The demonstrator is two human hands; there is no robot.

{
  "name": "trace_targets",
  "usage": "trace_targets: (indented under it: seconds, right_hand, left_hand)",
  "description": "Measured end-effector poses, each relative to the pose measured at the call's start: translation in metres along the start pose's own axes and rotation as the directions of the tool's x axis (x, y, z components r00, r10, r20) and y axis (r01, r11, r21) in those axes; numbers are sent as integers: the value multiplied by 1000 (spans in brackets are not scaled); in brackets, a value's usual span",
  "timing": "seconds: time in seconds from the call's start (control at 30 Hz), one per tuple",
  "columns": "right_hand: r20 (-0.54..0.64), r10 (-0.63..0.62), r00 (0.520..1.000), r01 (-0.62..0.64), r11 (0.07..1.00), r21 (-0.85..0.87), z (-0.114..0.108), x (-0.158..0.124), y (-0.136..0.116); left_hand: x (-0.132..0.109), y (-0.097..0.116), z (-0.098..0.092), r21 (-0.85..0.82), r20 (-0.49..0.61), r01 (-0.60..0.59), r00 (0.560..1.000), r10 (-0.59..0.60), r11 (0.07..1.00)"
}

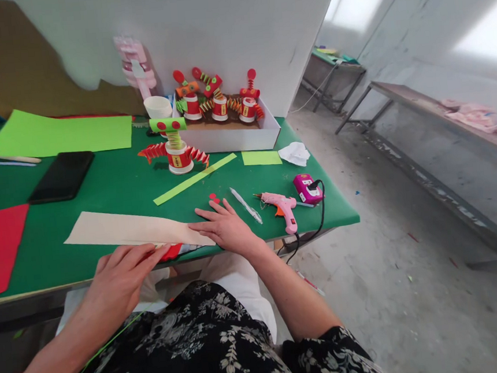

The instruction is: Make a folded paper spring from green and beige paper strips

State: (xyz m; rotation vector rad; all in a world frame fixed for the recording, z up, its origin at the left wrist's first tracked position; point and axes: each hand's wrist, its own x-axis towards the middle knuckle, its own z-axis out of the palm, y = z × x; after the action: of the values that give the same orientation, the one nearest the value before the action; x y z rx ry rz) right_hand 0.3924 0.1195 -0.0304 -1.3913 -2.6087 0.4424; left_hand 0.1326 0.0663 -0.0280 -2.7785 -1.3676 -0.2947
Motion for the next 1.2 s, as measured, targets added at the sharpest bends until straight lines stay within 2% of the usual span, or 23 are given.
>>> trace_targets:
  seconds: [0.27, 0.57, 1.03, 1.13, 1.2]
  right_hand:
    - [-17, 19, 1000, -19, 999, 35, -7, -12, 9]
    - [-14, 10, 1000, -10, 1000, 30, -3, -15, 13]
    - [-23, 10, 1000, -8, 998, 59, -2, -14, 15]
    - [-41, -2, 999, 5, 997, 73, -2, -15, 16]
    - [-74, -28, 997, 35, 995, 88, -2, -16, 17]
  left_hand:
    - [-3, -1, 1, 29, 10, -1, 1000, 0, 1000]
    - [0, 7, -3, 68, 22, -21, 1000, 20, 997]
    - [7, 11, -5, 6, 13, -47, 999, 47, 999]
    - [2, 10, -5, -55, -10, -81, 997, 80, 995]
    - [-7, -1, -10, -140, -49, -91, 995, 85, 986]
